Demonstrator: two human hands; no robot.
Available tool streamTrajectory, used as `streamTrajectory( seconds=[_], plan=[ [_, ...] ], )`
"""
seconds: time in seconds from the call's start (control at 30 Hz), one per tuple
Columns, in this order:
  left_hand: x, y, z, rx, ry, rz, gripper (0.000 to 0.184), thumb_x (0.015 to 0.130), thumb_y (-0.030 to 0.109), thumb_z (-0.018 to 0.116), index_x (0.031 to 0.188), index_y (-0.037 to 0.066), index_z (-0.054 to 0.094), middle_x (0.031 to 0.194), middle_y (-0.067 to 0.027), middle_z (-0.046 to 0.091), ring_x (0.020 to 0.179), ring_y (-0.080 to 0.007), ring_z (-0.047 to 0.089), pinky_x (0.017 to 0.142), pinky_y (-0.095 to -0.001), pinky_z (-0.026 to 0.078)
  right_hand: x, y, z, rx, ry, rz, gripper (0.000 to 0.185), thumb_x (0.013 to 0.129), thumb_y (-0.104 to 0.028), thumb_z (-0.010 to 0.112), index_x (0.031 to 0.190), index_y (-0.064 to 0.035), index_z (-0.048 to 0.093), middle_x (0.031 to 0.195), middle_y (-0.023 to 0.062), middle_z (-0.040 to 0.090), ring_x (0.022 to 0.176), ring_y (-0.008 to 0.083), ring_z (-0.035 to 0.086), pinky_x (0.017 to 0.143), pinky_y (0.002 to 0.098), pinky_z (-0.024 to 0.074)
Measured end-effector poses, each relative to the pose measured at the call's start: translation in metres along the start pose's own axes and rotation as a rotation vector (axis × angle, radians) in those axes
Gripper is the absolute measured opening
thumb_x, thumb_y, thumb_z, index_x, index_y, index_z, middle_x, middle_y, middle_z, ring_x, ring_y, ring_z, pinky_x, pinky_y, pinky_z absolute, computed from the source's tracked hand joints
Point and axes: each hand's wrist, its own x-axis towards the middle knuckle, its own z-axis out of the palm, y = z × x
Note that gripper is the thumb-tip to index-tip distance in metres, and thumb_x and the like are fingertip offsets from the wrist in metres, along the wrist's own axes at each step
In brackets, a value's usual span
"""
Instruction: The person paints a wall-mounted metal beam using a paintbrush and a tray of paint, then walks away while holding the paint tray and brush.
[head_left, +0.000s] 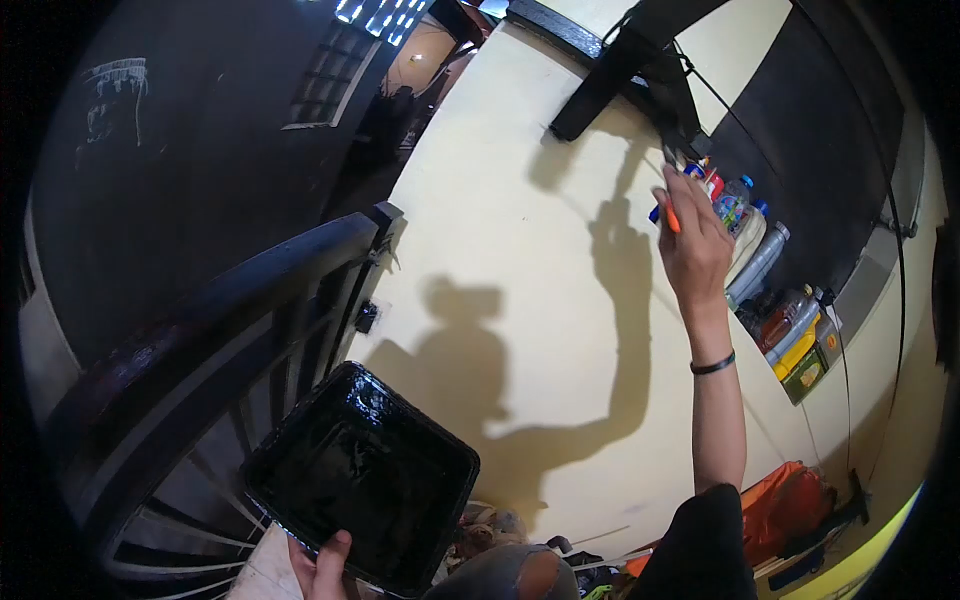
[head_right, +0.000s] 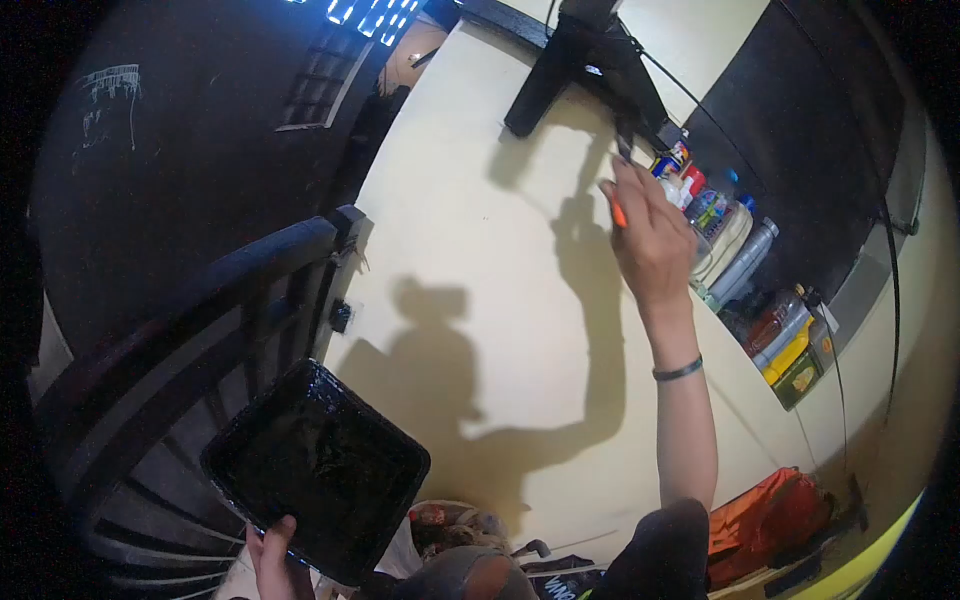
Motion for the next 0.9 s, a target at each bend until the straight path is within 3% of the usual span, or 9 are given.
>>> streamTrajectory(
  seconds=[0.23, 0.37, 0.43, 0.6, 0.7, 0.9],
  plan=[
    [-0.006, 0.0, 0.0, 0.034, -0.032, -0.014, 0.06, 0.087, 0.009, 0.064, 0.141, -0.001, 0.04, 0.135, -0.0124, 0.053, 0.12, -0.0237, 0.052, 0.102, -0.0361, 0.041, 0.007, -0.005, 0.008, 0.055, 0.046, -0.077, 0.034, 0.083, -0.012, 0.074, 0.116, -0.0078, 0.067, 0.107, 0.0121, 0.07, 0.079, 0.0258, 0.071, 0.066, 0.0318, 0.0564],
    [-0.007, 0.002, -0.003, 0.025, -0.025, 0.003, 0.059, 0.087, 0.009, 0.064, 0.141, -0.001, 0.041, 0.134, -0.0119, 0.054, 0.12, -0.0233, 0.052, 0.101, -0.0358, 0.041, -0.032, 0.021, 0.004, -0.065, -0.102, 0.001, 0.036, 0.084, -0.014, 0.074, 0.119, -0.0088, 0.066, 0.108, 0.0123, 0.069, 0.077, 0.026, 0.07, 0.065, 0.0324, 0.0564],
    [-0.01, 0.006, -0.002, 0.018, -0.016, 0.009, 0.059, 0.087, 0.008, 0.064, 0.141, 0.0, 0.041, 0.135, -0.0117, 0.054, 0.12, -0.0233, 0.052, 0.101, -0.0359, 0.041, -0.044, 0.023, -0.002, -0.115, -0.143, 0.094, 0.037, 0.084, -0.014, 0.074, 0.119, -0.0096, 0.066, 0.109, 0.0128, 0.069, 0.08, 0.0268, 0.071, 0.068, 0.0336, 0.0569],
    [-0.011, 0.008, 0.003, 0.012, -0.021, 0.005, 0.06, 0.087, 0.008, 0.064, 0.142, 0.001, 0.041, 0.135, -0.011, 0.054, 0.12, -0.0231, 0.052, 0.102, -0.0362, 0.041, -0.032, 0.014, -0.005, 0.018, -0.068, -0.017, 0.026, 0.085, -0.014, 0.073, 0.111, -0.0097, 0.07, 0.114, 0.0095, 0.069, 0.089, 0.0251, 0.071, 0.073, 0.0358, 0.0569],
    [-0.011, 0.007, 0.007, 0.012, -0.023, -0.004, 0.06, 0.087, 0.007, 0.064, 0.142, 0.002, 0.042, 0.135, -0.0105, 0.054, 0.121, -0.023, 0.052, 0.102, -0.0364, 0.042, -0.023, 0.012, -0.003, 0.009, -0.173, 0.036, 0.028, 0.085, -0.013, 0.073, 0.112, -0.0098, 0.069, 0.117, 0.0107, 0.068, 0.09, 0.0252, 0.071, 0.073, 0.0361, 0.0568],
    [-0.009, 0.004, 0.005, -0.017, -0.024, 0.01, 0.06, 0.087, 0.007, 0.065, 0.143, 0.003, 0.042, 0.135, -0.0097, 0.054, 0.121, -0.0228, 0.053, 0.103, -0.0367, 0.042, -0.057, 0.033, -0.033, -0.083, -0.105, 0.029, 0.035, 0.085, -0.012, 0.073, 0.119, -0.0074, 0.065, 0.114, 0.0134, 0.069, 0.091, 0.0285, 0.071, 0.073, 0.0362, 0.0573]
  ],
)
